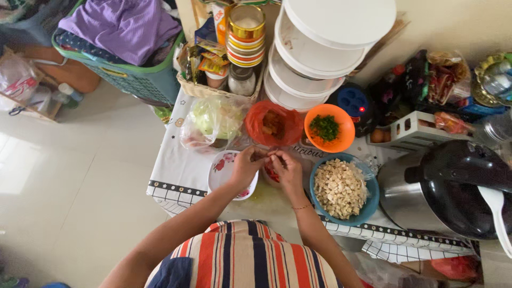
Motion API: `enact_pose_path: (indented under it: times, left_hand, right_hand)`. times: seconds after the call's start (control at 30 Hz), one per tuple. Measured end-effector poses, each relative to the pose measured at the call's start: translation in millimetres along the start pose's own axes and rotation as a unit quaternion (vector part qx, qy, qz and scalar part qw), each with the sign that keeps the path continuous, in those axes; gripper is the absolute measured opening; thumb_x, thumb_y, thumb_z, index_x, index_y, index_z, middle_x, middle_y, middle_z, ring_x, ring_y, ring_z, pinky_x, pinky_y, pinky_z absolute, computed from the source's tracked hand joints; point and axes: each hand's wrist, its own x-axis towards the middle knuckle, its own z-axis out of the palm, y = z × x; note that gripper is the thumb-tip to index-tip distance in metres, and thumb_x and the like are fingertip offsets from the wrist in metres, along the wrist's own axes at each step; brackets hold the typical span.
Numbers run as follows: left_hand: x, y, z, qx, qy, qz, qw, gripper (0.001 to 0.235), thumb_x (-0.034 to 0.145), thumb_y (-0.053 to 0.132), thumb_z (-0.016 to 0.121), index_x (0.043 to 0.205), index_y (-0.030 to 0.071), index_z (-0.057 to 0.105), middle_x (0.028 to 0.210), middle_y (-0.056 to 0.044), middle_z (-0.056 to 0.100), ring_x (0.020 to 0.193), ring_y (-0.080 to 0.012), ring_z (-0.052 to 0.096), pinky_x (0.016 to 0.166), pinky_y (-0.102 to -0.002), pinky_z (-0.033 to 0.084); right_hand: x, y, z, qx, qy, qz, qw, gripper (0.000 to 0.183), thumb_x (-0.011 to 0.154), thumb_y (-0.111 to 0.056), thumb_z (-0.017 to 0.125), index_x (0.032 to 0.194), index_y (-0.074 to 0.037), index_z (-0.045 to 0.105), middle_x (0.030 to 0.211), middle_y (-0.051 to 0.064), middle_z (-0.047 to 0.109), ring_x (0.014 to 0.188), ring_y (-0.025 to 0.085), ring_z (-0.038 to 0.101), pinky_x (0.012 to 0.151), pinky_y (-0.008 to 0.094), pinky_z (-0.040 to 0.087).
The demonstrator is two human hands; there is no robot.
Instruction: The person trims the stems off several red chili peppers using a knife on a small cutting board and places the peppers into a bowl.
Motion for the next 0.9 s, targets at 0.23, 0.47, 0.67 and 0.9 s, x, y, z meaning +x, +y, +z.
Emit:
enact_pose_path:
  times: [0.23, 0.47, 0.67, 0.9]
  left_hand:
    - [0, 28, 29, 0.073, 0.004, 0.116, 0.991, 0.016, 0.080, -0.001, 0.079, 0.094, 0.001, 0.072, 0.091, -0.009, 0.074, 0.082, -0.0172, 0.072, 0.076, -0.031, 0.057]
    - [1, 36, 33, 0.117, -0.018, 0.113, 0.987, 0.019, 0.080, 0.000, 0.079, 0.097, 0.001, 0.071, 0.095, -0.009, 0.074, 0.083, -0.0170, 0.072, 0.076, -0.030, 0.057]
    - [6, 18, 41, -0.207, -0.009, -0.075, 0.975, 0.023, 0.083, 0.001, 0.077, 0.103, 0.004, 0.066, 0.093, -0.002, 0.073, 0.084, -0.0085, 0.068, 0.077, -0.025, 0.055]
    - [7, 3, 38, -0.084, -0.026, -0.036, 0.995, 0.014, 0.088, 0.007, 0.076, 0.099, -0.001, 0.072, 0.089, -0.005, 0.073, 0.081, -0.0102, 0.066, 0.073, -0.026, 0.054]
  right_hand:
    - [-8, -27, -35, -0.089, 0.044, 0.024, 0.995, 0.019, 0.096, -0.018, 0.070, 0.100, -0.001, 0.076, 0.079, 0.003, 0.076, 0.067, 0.006, 0.065, 0.058, 0.023, 0.051]
    - [-14, -36, -50, -0.014, 0.009, 0.048, 0.999, 0.019, 0.096, -0.019, 0.070, 0.100, -0.002, 0.077, 0.079, 0.002, 0.072, 0.070, 0.006, 0.064, 0.060, 0.022, 0.049]
    - [-11, -34, -45, -0.023, 0.002, 0.015, 1.000, 0.015, 0.094, -0.017, 0.072, 0.097, -0.002, 0.074, 0.082, 0.000, 0.075, 0.072, 0.004, 0.066, 0.063, 0.021, 0.052]
    - [-12, -34, -46, -0.088, 0.044, -0.007, 0.995, 0.017, 0.094, -0.019, 0.072, 0.100, -0.003, 0.075, 0.080, 0.000, 0.075, 0.070, 0.004, 0.067, 0.063, 0.021, 0.052]
